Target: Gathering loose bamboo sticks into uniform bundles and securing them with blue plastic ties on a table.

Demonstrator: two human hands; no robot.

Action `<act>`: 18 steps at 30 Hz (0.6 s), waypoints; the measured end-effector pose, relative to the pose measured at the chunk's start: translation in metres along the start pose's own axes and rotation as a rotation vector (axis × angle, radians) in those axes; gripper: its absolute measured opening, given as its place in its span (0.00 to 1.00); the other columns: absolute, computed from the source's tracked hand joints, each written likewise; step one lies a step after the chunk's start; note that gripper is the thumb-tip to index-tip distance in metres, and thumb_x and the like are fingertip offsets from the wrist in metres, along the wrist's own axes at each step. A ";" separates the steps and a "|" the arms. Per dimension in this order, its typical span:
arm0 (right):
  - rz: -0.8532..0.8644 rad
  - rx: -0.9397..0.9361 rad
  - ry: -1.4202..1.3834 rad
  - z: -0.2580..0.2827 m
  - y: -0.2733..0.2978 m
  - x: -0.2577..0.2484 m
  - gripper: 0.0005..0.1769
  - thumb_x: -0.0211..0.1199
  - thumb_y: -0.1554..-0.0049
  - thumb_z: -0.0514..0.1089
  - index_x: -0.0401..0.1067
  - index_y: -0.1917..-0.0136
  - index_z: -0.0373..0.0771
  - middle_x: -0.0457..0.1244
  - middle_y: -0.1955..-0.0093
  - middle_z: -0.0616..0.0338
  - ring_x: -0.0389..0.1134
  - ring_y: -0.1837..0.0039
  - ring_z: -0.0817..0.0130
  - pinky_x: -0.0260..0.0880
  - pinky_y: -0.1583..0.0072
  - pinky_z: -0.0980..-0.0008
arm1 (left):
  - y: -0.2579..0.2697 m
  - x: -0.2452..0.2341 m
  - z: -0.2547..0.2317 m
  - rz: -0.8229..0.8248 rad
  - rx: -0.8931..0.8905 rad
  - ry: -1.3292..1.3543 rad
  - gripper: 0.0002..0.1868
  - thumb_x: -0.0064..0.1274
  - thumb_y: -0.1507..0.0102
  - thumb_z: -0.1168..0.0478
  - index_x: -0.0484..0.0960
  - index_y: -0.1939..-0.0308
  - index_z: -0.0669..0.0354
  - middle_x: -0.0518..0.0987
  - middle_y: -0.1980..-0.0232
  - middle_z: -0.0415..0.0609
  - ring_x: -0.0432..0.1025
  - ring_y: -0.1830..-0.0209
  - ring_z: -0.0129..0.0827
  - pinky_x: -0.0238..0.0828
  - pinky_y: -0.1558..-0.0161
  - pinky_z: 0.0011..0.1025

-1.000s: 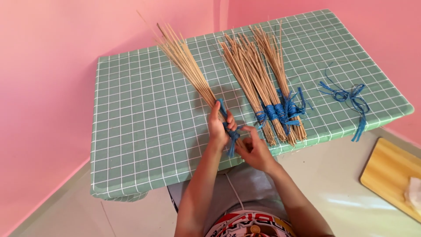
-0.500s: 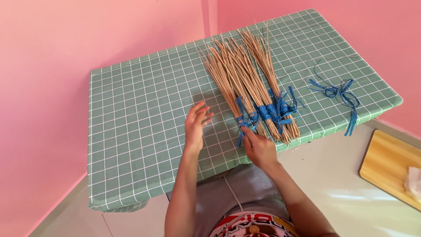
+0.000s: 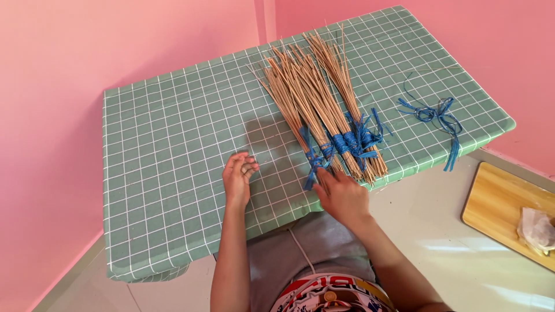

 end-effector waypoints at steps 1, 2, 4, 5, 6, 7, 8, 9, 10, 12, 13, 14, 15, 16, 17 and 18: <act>-0.137 -0.017 -0.013 -0.004 -0.002 -0.011 0.21 0.57 0.44 0.70 0.76 0.41 0.67 0.64 0.64 0.62 0.73 0.60 0.55 0.75 0.62 0.54 | 0.000 -0.003 0.002 0.004 0.014 0.007 0.09 0.48 0.30 0.61 0.80 0.51 0.59 0.83 0.63 0.53 0.82 0.68 0.36 0.84 0.60 0.32; -0.276 -0.033 -0.027 -0.007 -0.003 -0.023 0.18 0.58 0.43 0.69 0.80 0.47 0.67 0.65 0.69 0.65 0.73 0.66 0.60 0.73 0.65 0.60 | 0.000 -0.005 0.003 0.009 0.028 0.014 0.08 0.48 0.30 0.62 0.80 0.51 0.60 0.83 0.63 0.53 0.82 0.67 0.36 0.84 0.58 0.32; -0.345 0.010 0.026 -0.045 -0.017 -0.012 0.17 0.61 0.43 0.69 0.80 0.51 0.63 0.65 0.71 0.63 0.72 0.67 0.57 0.72 0.64 0.59 | 0.001 -0.006 0.002 0.010 0.038 0.030 0.08 0.48 0.30 0.62 0.80 0.51 0.60 0.83 0.63 0.53 0.82 0.67 0.36 0.84 0.58 0.32; -0.413 0.050 0.076 -0.064 -0.023 -0.008 0.17 0.63 0.43 0.69 0.80 0.55 0.60 0.64 0.73 0.60 0.71 0.68 0.54 0.72 0.64 0.57 | 0.002 -0.006 0.001 0.008 0.049 0.045 0.08 0.47 0.29 0.62 0.80 0.51 0.60 0.83 0.63 0.53 0.82 0.66 0.36 0.84 0.57 0.32; -0.415 0.057 0.081 -0.086 -0.037 -0.010 0.17 0.63 0.43 0.69 0.80 0.55 0.60 0.64 0.73 0.60 0.71 0.68 0.54 0.72 0.64 0.57 | 0.002 -0.006 0.001 0.016 0.045 0.045 0.08 0.47 0.29 0.62 0.80 0.51 0.60 0.83 0.63 0.53 0.82 0.66 0.36 0.84 0.57 0.32; -0.369 0.156 0.092 -0.110 -0.050 -0.011 0.21 0.61 0.39 0.69 0.80 0.58 0.55 0.65 0.73 0.58 0.71 0.67 0.51 0.71 0.63 0.55 | 0.003 -0.006 0.001 0.013 0.049 0.039 0.08 0.48 0.30 0.62 0.80 0.51 0.60 0.83 0.63 0.53 0.82 0.66 0.36 0.84 0.57 0.32; -0.322 0.254 0.102 -0.135 -0.063 -0.012 0.26 0.58 0.35 0.69 0.79 0.61 0.51 0.65 0.73 0.55 0.71 0.66 0.47 0.71 0.62 0.52 | 0.003 -0.007 0.001 0.008 0.052 0.033 0.08 0.48 0.30 0.62 0.80 0.50 0.60 0.84 0.63 0.54 0.82 0.66 0.36 0.84 0.57 0.32; -0.323 0.260 0.106 -0.171 -0.076 -0.003 0.26 0.58 0.35 0.69 0.79 0.61 0.51 0.65 0.73 0.55 0.71 0.66 0.47 0.71 0.62 0.52 | 0.003 -0.007 0.002 0.014 0.048 0.033 0.08 0.48 0.30 0.62 0.80 0.50 0.60 0.84 0.63 0.54 0.82 0.66 0.36 0.84 0.57 0.32; -0.236 0.354 0.091 -0.210 -0.087 0.009 0.19 0.59 0.36 0.64 0.80 0.51 0.51 0.68 0.69 0.51 0.73 0.61 0.41 0.72 0.57 0.46 | 0.003 -0.008 0.002 0.016 0.054 0.039 0.08 0.48 0.30 0.63 0.80 0.50 0.60 0.84 0.63 0.53 0.82 0.66 0.35 0.84 0.58 0.31; -0.151 0.451 0.078 -0.272 -0.106 0.025 0.18 0.59 0.37 0.58 0.81 0.41 0.51 0.70 0.66 0.46 0.74 0.56 0.36 0.73 0.52 0.41 | 0.001 -0.009 0.004 0.022 0.058 0.045 0.08 0.48 0.30 0.63 0.80 0.51 0.60 0.84 0.63 0.53 0.82 0.67 0.34 0.84 0.58 0.30; -0.090 0.572 0.047 -0.299 -0.113 0.032 0.18 0.60 0.38 0.52 0.77 0.36 0.49 0.68 0.55 0.44 0.72 0.48 0.35 0.70 0.48 0.40 | 0.000 -0.010 0.004 0.028 0.069 0.045 0.08 0.48 0.30 0.63 0.80 0.50 0.60 0.83 0.64 0.54 0.82 0.68 0.35 0.84 0.59 0.30; -0.027 0.692 0.014 -0.326 -0.118 0.039 0.22 0.61 0.40 0.46 0.72 0.32 0.47 0.67 0.45 0.41 0.70 0.41 0.35 0.67 0.43 0.39 | -0.001 -0.010 0.006 0.035 0.079 0.044 0.09 0.48 0.30 0.63 0.79 0.49 0.60 0.83 0.65 0.54 0.82 0.68 0.35 0.85 0.60 0.29; -0.028 0.698 0.017 -0.347 -0.120 0.050 0.22 0.61 0.40 0.46 0.72 0.32 0.47 0.67 0.45 0.41 0.70 0.41 0.35 0.67 0.43 0.39 | 0.000 -0.011 0.007 0.040 0.075 0.044 0.09 0.48 0.30 0.63 0.79 0.49 0.60 0.83 0.65 0.54 0.82 0.68 0.35 0.85 0.60 0.29; 0.085 0.741 0.065 -0.368 -0.121 0.063 0.25 0.60 0.43 0.50 0.76 0.34 0.43 0.69 0.45 0.38 0.71 0.40 0.35 0.69 0.44 0.40 | -0.001 -0.012 0.007 0.037 0.078 0.043 0.08 0.47 0.30 0.63 0.79 0.49 0.60 0.83 0.64 0.54 0.82 0.68 0.34 0.85 0.60 0.29; 0.200 0.783 0.112 -0.390 -0.122 0.077 0.28 0.58 0.46 0.54 0.79 0.36 0.40 0.71 0.44 0.36 0.71 0.40 0.36 0.72 0.45 0.41 | -0.001 -0.013 0.007 0.034 0.081 0.041 0.08 0.47 0.29 0.63 0.79 0.49 0.60 0.83 0.64 0.54 0.82 0.68 0.34 0.85 0.60 0.29; 0.203 0.788 0.113 -0.395 -0.124 0.081 0.28 0.58 0.46 0.54 0.79 0.36 0.40 0.71 0.44 0.36 0.71 0.40 0.36 0.72 0.45 0.41 | -0.001 -0.014 0.009 0.036 0.076 0.039 0.08 0.47 0.29 0.63 0.79 0.49 0.60 0.83 0.64 0.54 0.82 0.68 0.34 0.85 0.60 0.29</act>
Point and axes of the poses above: each hand's wrist, its own y-axis away from the middle knuckle, its own x-axis out of the palm, z = x × y, the point moved 3 cm from there along -y, towards the middle knuckle
